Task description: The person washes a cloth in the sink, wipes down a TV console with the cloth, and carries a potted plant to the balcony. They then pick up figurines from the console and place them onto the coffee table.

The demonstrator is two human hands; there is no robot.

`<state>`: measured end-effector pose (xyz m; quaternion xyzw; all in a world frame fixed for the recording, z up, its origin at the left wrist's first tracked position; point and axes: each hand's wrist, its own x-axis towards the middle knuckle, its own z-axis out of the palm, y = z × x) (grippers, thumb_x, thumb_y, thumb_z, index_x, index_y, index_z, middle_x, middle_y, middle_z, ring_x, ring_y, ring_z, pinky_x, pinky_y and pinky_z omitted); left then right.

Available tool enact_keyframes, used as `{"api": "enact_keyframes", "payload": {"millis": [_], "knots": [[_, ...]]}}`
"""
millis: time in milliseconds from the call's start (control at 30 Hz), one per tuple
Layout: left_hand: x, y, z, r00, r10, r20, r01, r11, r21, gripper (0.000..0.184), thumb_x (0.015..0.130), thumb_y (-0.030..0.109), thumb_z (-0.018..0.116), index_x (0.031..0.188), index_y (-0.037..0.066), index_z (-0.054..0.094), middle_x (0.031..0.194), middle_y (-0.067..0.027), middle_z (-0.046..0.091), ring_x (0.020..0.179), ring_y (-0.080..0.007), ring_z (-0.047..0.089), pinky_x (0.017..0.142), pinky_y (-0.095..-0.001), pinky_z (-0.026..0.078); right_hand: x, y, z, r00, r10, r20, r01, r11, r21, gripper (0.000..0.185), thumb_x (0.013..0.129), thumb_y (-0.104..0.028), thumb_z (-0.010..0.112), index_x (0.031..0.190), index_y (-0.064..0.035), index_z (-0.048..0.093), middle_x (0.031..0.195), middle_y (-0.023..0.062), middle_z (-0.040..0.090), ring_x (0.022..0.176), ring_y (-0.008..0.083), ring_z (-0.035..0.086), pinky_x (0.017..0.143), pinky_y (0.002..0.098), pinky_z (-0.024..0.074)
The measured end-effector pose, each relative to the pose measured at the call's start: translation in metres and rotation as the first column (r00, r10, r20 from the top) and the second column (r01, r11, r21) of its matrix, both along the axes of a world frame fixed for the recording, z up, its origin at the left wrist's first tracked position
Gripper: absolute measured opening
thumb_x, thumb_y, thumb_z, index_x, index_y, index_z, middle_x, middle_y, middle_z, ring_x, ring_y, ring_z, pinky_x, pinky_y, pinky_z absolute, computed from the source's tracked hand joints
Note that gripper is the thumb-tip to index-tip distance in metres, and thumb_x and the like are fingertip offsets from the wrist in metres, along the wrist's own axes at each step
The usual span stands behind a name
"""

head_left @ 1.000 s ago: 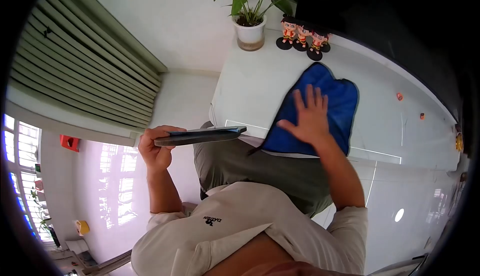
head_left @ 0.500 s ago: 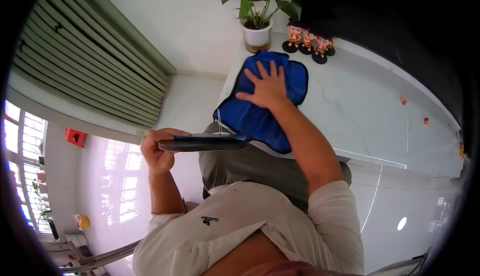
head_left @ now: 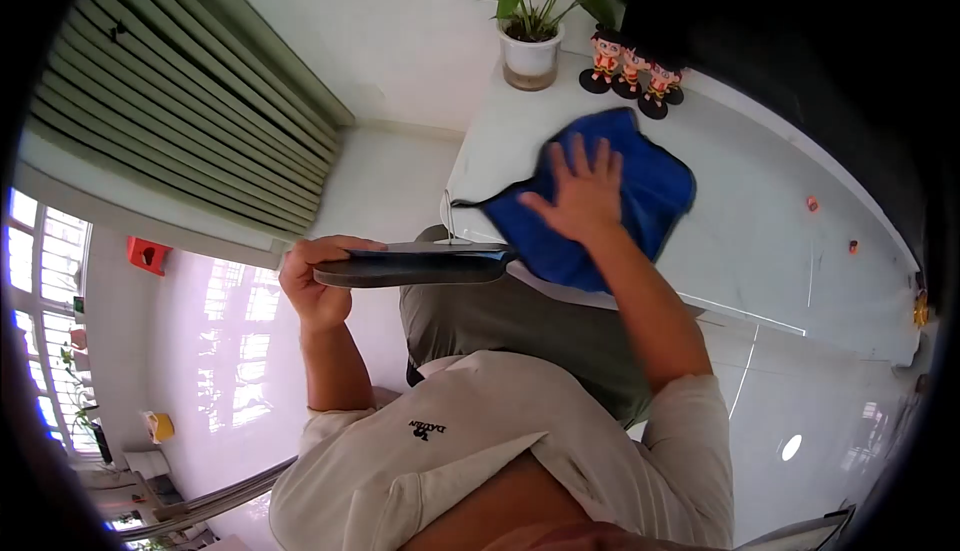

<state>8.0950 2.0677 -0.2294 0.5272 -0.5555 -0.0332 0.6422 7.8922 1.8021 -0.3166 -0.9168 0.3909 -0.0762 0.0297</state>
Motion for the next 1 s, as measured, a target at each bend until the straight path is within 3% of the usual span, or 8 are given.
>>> {"api": "enact_keyframes", "payload": {"millis": [133, 233, 433, 533, 600, 700, 833, 1000], "knots": [[-0.003, -0.006, 0.001, 0.999, 0.004, 0.037, -0.003, 1.0, -0.019, 0.018, 0.093, 0.01, 0.063, 0.087, 0.0, 0.049, 0.081, -0.0241, 0.069, 0.074, -0.0295, 0.071, 0.064, -0.0318, 0.057, 0.079, 0.022, -0.011, 0.93, 0.341, 0.141, -0.344, 0.939, 0.0, 0.081, 0.085, -0.068, 0.049, 0.145, -0.0138, 0.044, 0.155, 0.0162, 0.029, 0.143, 0.0463, 0.018, 0.115, 0.0605, 0.01], [-0.001, -0.013, 0.003, 0.998, -0.041, 0.047, 0.041, 0.999, 0.0, 0.024, 0.093, 0.016, 0.067, 0.087, 0.0, 0.049, 0.083, -0.0238, 0.07, 0.075, -0.0274, 0.071, 0.065, -0.0316, 0.057, 0.071, 0.012, -0.024, 0.902, 0.38, 0.203, -0.387, 0.922, -0.008, 0.075, 0.087, -0.064, 0.049, 0.144, -0.0168, 0.045, 0.155, 0.012, 0.032, 0.144, 0.0381, 0.024, 0.117, 0.0546, 0.013], [-0.008, -0.051, -0.002, 0.993, -0.114, -0.025, 0.113, 0.993, -0.027, 0.028, 0.087, 0.015, 0.074, 0.088, -0.001, 0.051, 0.086, -0.023, 0.07, 0.077, -0.0249, 0.07, 0.066, -0.0294, 0.055, -0.099, -0.044, -0.018, 0.978, -0.158, 0.137, 0.167, 0.984, -0.06, 0.074, 0.087, -0.064, 0.051, 0.142, -0.0145, 0.048, 0.152, 0.014, 0.037, 0.141, 0.037, 0.031, 0.116, 0.051, 0.0198], [-0.005, -0.055, -0.006, 0.992, -0.111, -0.059, 0.111, 0.994, 0.007, 0.034, 0.085, 0.021, 0.076, 0.088, 0.0, 0.05, 0.086, -0.0213, 0.069, 0.076, -0.0227, 0.068, 0.068, -0.0286, 0.054, -0.244, -0.084, -0.031, 0.905, -0.419, 0.073, 0.425, 0.894, -0.142, 0.075, 0.088, -0.066, 0.049, 0.144, -0.017, 0.045, 0.154, 0.0134, 0.035, 0.139, 0.0402, 0.033, 0.115, 0.0546, 0.021], [-0.004, -0.057, -0.011, 0.992, -0.061, -0.11, 0.066, 0.997, 0.04, 0.042, 0.084, 0.032, 0.078, 0.087, 0.002, 0.049, 0.086, -0.0202, 0.069, 0.075, -0.0195, 0.065, 0.07, -0.028, 0.051, -0.303, -0.088, -0.027, 0.687, -0.726, -0.035, 0.715, 0.683, -0.149, 0.075, 0.089, -0.067, 0.045, 0.147, -0.0194, 0.041, 0.154, 0.0147, 0.034, 0.139, 0.0434, 0.031, 0.115, 0.0557, 0.0203], [-0.008, -0.061, -0.005, 0.998, -0.031, -0.063, 0.032, 0.999, 0.021, 0.041, 0.085, 0.033, 0.077, 0.085, 0.003, 0.049, 0.086, -0.0191, 0.069, 0.07, -0.0153, 0.06, 0.064, -0.0233, 0.044, -0.294, -0.088, -0.023, 0.614, -0.787, -0.06, 0.776, 0.616, -0.138, 0.073, 0.091, -0.066, 0.04, 0.149, -0.0219, 0.038, 0.154, 0.0148, 0.033, 0.14, 0.0458, 0.028, 0.115, 0.0574, 0.0184], [-0.007, -0.06, -0.007, 0.997, 0.034, -0.076, -0.033, 0.999, 0.016, 0.047, 0.08, 0.042, 0.079, 0.085, 0.003, 0.052, 0.085, -0.0125, 0.067, 0.07, -0.0109, 0.056, 0.062, -0.0222, 0.04, -0.177, -0.046, -0.022, 0.896, -0.442, 0.039, 0.439, 0.869, -0.228, 0.067, 0.092, -0.06, 0.043, 0.141, -0.0145, 0.049, 0.152, 0.0156, 0.037, 0.141, 0.0468, 0.025, 0.115, 0.0599, 0.0148], [0.012, -0.062, -0.008, 0.999, -0.046, -0.003, 0.046, 0.999, 0.005, 0.044, 0.081, 0.038, 0.08, 0.085, 0.003, 0.053, 0.085, -0.0164, 0.069, 0.068, -0.0119, 0.056, 0.062, -0.0227, 0.041, -0.024, 0.023, -0.01, 0.984, 0.103, 0.142, -0.114, 0.991, 0.066, 0.065, 0.089, -0.058, 0.05, 0.145, -0.024, 0.046, 0.157, 0.0125, 0.028, 0.145, 0.0466, 0.013, 0.115, 0.0624, 0.0033]]}}
